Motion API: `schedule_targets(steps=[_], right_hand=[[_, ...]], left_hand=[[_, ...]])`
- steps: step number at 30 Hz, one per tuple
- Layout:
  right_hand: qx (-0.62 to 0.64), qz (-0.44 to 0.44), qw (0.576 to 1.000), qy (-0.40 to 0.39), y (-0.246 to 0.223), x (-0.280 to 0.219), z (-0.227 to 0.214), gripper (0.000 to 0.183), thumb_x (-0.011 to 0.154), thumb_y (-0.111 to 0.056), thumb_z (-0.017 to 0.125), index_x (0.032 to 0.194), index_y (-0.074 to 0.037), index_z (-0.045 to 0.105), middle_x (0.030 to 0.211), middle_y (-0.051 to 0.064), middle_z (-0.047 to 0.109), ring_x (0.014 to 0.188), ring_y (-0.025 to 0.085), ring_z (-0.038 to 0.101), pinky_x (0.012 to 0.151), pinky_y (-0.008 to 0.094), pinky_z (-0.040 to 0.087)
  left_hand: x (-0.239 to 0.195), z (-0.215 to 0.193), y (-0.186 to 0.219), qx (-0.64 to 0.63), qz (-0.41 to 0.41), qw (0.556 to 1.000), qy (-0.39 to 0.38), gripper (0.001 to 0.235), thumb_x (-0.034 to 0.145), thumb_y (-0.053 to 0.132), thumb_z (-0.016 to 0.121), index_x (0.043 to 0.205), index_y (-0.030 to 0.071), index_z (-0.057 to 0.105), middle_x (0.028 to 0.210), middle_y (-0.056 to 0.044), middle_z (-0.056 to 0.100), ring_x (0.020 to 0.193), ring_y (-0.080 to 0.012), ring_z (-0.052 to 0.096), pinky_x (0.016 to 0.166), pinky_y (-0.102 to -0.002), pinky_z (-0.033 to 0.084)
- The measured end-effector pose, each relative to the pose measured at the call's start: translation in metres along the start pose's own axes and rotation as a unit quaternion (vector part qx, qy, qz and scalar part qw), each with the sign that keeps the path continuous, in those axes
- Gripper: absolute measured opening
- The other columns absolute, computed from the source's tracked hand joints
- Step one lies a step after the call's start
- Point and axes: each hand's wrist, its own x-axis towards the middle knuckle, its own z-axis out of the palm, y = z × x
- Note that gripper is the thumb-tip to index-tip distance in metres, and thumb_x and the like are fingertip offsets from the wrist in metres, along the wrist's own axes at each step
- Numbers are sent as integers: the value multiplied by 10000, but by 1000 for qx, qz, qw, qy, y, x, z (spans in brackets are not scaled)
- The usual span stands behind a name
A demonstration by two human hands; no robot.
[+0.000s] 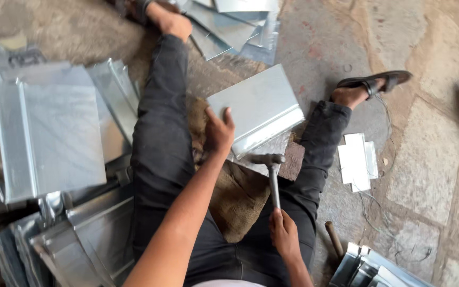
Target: The person sits on the floor and hammers various rectangular metal sheets against a small block to flatten and shape them, moving finished sheets into a pile.
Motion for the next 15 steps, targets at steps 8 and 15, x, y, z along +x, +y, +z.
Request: schedule_targets(steps=[8, 15], right_hand=[[102, 68, 992, 8, 8, 8, 5, 459, 1065, -495, 368, 912, -94, 532, 567, -27, 357, 397, 95, 282, 353, 279, 244], [151, 62, 987, -1, 21, 42, 28, 507, 1057, -550, 324, 924, -106, 529, 584, 0, 423, 401, 117, 342, 356, 298, 305]], left_hand=[[-11, -17, -11, -14, -34, 998, -52, 687, 1025, 405, 665, 1380, -122, 403, 985, -333, 696, 904, -478, 703, 726, -518, 566], [-49, -28, -44, -41, 50, 998, -11, 750, 1053, 378, 672, 1439, -136, 287, 1140, -347, 635, 993, -477, 694, 801, -485, 577]])
